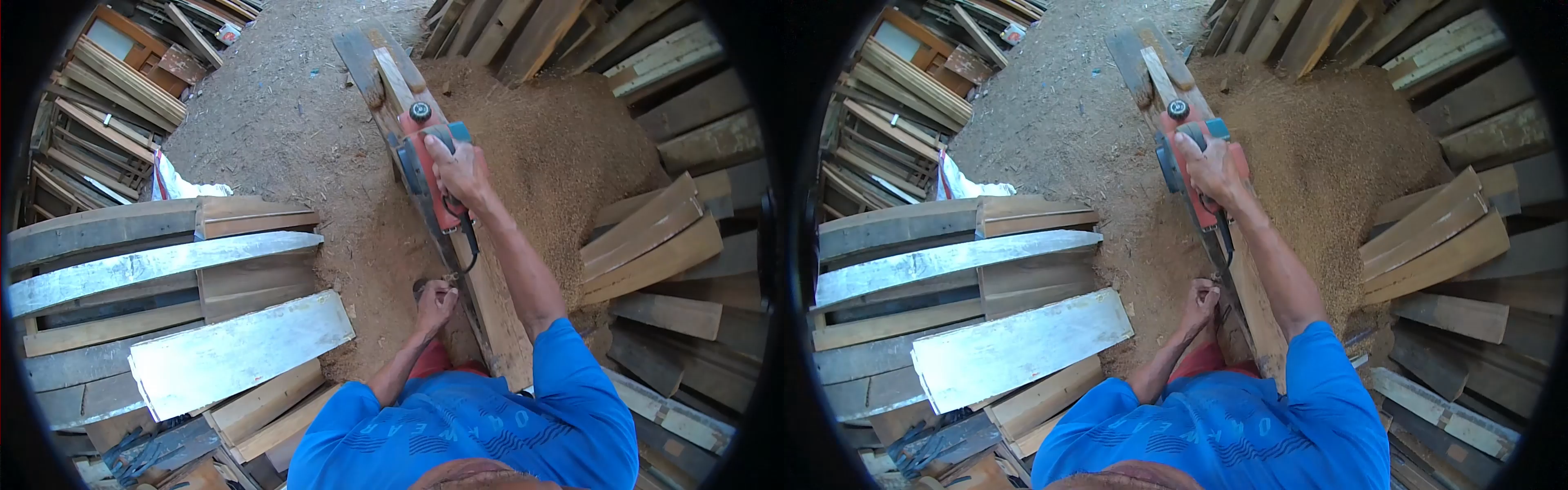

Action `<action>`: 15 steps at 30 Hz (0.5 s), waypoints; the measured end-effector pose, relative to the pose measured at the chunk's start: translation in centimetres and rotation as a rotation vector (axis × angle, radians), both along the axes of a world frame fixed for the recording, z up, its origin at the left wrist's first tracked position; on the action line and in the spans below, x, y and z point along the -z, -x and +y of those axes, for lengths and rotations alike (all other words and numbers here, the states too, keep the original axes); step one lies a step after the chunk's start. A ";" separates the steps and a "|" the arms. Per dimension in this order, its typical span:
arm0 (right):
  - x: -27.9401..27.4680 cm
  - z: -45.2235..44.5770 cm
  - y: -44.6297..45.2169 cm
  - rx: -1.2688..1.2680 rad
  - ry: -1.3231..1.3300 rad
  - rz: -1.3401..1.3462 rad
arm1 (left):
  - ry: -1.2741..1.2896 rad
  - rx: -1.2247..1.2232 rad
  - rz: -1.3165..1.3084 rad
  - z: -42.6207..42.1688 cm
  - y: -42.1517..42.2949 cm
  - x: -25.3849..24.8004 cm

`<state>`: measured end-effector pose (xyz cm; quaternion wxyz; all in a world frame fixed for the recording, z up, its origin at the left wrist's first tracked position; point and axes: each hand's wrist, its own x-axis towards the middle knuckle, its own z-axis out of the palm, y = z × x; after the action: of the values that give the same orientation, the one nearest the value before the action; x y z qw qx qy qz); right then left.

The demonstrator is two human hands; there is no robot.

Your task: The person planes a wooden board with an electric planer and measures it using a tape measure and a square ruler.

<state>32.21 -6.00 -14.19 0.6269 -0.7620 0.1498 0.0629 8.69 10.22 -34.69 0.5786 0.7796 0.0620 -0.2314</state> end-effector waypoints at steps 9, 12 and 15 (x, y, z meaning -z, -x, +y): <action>-0.2 0.8 -16.0 0.025 0.010 0.024 | 0.069 -0.146 -0.139 -9.2 -10.6 -6.2; 0.0 1.1 -21.0 0.036 0.017 -0.026 | 0.034 -0.171 -0.021 -9.6 -12.2 -7.6; 1.0 1.4 -27.4 0.032 0.060 -0.054 | -0.007 -0.163 0.006 -9.5 -11.8 -6.7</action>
<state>59.59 -4.59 -15.20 0.6085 -0.7794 0.1469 0.0275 20.44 0.70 -27.99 0.5925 0.7734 0.1277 -0.1857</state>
